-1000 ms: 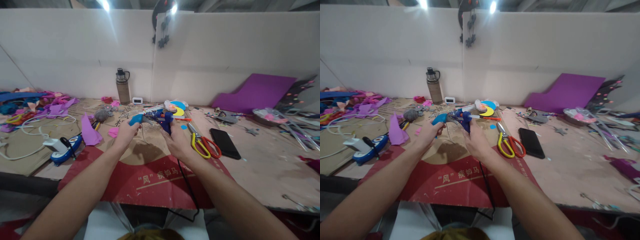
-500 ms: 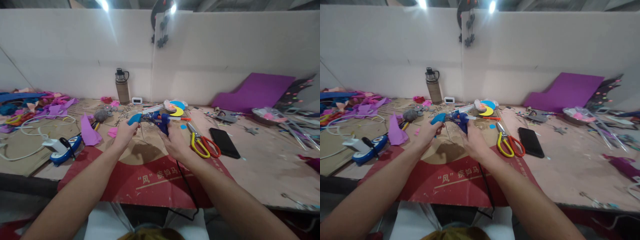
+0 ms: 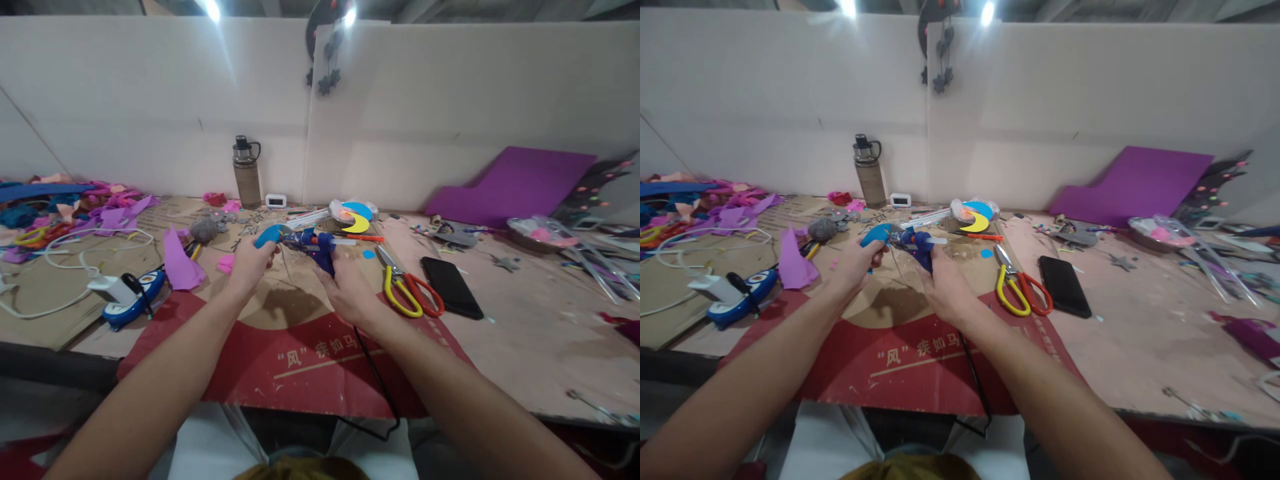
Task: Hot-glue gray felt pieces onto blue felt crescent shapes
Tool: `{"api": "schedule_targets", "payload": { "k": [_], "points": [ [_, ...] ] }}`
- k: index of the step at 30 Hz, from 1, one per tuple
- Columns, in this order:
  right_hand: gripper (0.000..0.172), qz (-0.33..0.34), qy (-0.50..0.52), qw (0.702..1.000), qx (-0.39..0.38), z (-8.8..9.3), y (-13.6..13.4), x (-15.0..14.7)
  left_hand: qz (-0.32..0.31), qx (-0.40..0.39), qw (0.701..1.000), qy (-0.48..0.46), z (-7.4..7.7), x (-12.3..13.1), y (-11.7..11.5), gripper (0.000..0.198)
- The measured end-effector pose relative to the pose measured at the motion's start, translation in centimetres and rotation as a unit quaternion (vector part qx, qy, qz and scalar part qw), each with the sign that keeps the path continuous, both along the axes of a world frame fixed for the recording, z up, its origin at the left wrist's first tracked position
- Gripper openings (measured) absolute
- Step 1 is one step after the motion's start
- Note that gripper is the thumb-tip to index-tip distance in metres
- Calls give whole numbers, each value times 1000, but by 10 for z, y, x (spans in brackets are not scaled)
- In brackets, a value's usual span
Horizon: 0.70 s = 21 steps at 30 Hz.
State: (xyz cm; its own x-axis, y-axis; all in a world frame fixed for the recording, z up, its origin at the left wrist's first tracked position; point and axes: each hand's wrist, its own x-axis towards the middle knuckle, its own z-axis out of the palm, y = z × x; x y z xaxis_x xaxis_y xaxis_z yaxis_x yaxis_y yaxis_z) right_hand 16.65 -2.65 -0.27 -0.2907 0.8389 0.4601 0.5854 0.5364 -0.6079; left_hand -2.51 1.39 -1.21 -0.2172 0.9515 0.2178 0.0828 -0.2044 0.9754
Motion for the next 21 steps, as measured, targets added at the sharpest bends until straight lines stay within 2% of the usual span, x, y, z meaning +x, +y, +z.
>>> {"api": "schedule_targets", "payload": {
  "k": [10, 17, 21],
  "points": [
    [38, -2, 2, 1000, -8, 0, 0, 1, -9, 6, 1000, -23, 0, 0, 0, 14],
    [46, -28, 14, 999, 10, 1, 6, 7, -15, 2, 1000, 5, 1, 2, -2, 12],
    [46, -17, 44, 999, 22, 0, 7, 8, -35, -4, 999, -32, 1, 3, -2, 12]
  ]
}}
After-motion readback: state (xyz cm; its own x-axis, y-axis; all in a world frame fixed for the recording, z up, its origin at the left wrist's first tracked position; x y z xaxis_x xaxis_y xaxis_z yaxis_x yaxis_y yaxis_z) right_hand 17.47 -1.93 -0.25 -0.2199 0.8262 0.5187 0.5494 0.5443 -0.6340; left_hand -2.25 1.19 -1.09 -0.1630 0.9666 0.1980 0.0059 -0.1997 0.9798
